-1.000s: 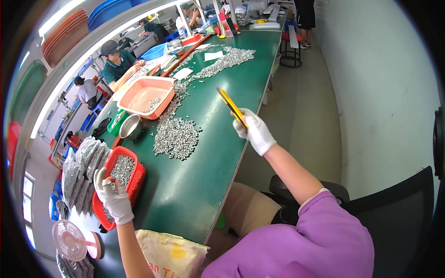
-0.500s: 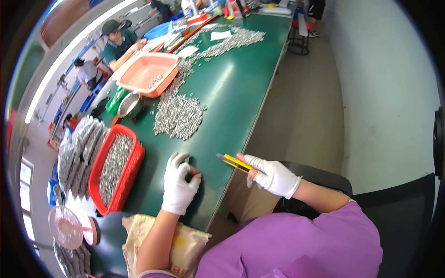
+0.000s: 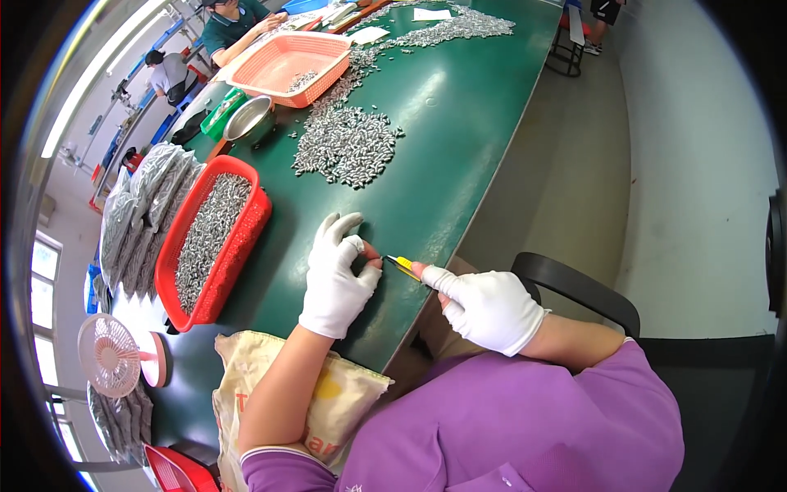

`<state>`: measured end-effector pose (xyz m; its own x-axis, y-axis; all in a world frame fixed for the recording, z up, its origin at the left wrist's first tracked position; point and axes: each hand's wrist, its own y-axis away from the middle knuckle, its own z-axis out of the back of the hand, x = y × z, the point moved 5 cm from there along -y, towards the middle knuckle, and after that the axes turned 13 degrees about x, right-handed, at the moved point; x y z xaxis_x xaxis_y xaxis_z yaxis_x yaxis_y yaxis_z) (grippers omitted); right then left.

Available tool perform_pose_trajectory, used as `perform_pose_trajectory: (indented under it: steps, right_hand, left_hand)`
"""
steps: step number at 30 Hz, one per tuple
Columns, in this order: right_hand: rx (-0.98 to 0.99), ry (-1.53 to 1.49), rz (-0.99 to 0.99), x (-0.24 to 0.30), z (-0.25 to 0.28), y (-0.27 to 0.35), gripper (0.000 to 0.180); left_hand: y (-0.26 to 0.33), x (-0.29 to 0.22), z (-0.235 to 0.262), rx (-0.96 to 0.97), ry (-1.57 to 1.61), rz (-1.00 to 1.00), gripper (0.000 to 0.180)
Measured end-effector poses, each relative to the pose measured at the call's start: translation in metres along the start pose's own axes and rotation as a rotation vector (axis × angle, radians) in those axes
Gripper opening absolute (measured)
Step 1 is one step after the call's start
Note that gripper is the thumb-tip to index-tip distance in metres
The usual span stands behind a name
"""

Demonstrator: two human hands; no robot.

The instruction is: Inspecting and scraping small metal hardware parts at a workbench using a small tool.

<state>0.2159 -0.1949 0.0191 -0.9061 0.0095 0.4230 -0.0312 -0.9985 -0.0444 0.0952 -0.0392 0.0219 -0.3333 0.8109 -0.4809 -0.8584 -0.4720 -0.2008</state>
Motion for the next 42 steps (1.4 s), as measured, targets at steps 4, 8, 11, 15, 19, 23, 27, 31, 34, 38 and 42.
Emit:
perform_pose_trajectory:
  steps: [4,8,11,15,19,23,27,31,34,38,42]
  right_hand:
    - [0.013,0.005,-0.005,0.003,0.001,-0.001,0.052]
    - [0.016,0.01,-0.01,0.004,0.001,-0.001,0.051]
    - [-0.014,-0.017,0.019,0.004,0.003,-0.002,0.051]
    - [-0.017,-0.08,0.072,-0.001,0.006,-0.003,0.052]
    - [0.088,-0.064,0.019,-0.004,0.001,-0.004,0.054]
    - [0.042,-0.053,0.025,0.0,0.004,-0.003,0.054]
    - [0.043,-0.046,0.05,-0.004,0.008,-0.005,0.049]
    - [0.141,-0.091,0.028,-0.008,0.004,-0.007,0.049]
    - [0.102,-0.079,0.007,-0.005,0.001,-0.004,0.049]
    - [0.04,-0.059,0.026,-0.004,0.002,-0.003,0.049]
    - [0.099,-0.06,0.038,-0.008,0.003,-0.006,0.047]
  left_hand:
    - [0.001,0.002,-0.001,0.007,0.021,0.0,0.015]
    - [0.0,0.002,-0.001,-0.016,0.026,-0.025,0.015]
    - [0.001,0.002,-0.001,-0.024,0.009,-0.029,0.015]
    - [-0.001,0.001,-0.001,-0.023,0.01,-0.035,0.018]
    - [0.0,0.0,0.0,-0.017,0.017,-0.016,0.019]
    - [0.0,-0.001,0.0,-0.014,0.032,-0.014,0.018]
    - [0.0,-0.002,0.0,-0.01,0.041,0.005,0.017]
    - [0.0,-0.002,0.001,-0.006,0.041,0.01,0.017]
    - [0.001,-0.003,0.002,-0.018,0.047,0.004,0.017]
    - [0.001,-0.003,0.002,-0.031,0.039,-0.002,0.016]
    - [0.001,-0.003,0.002,-0.037,0.05,-0.012,0.016]
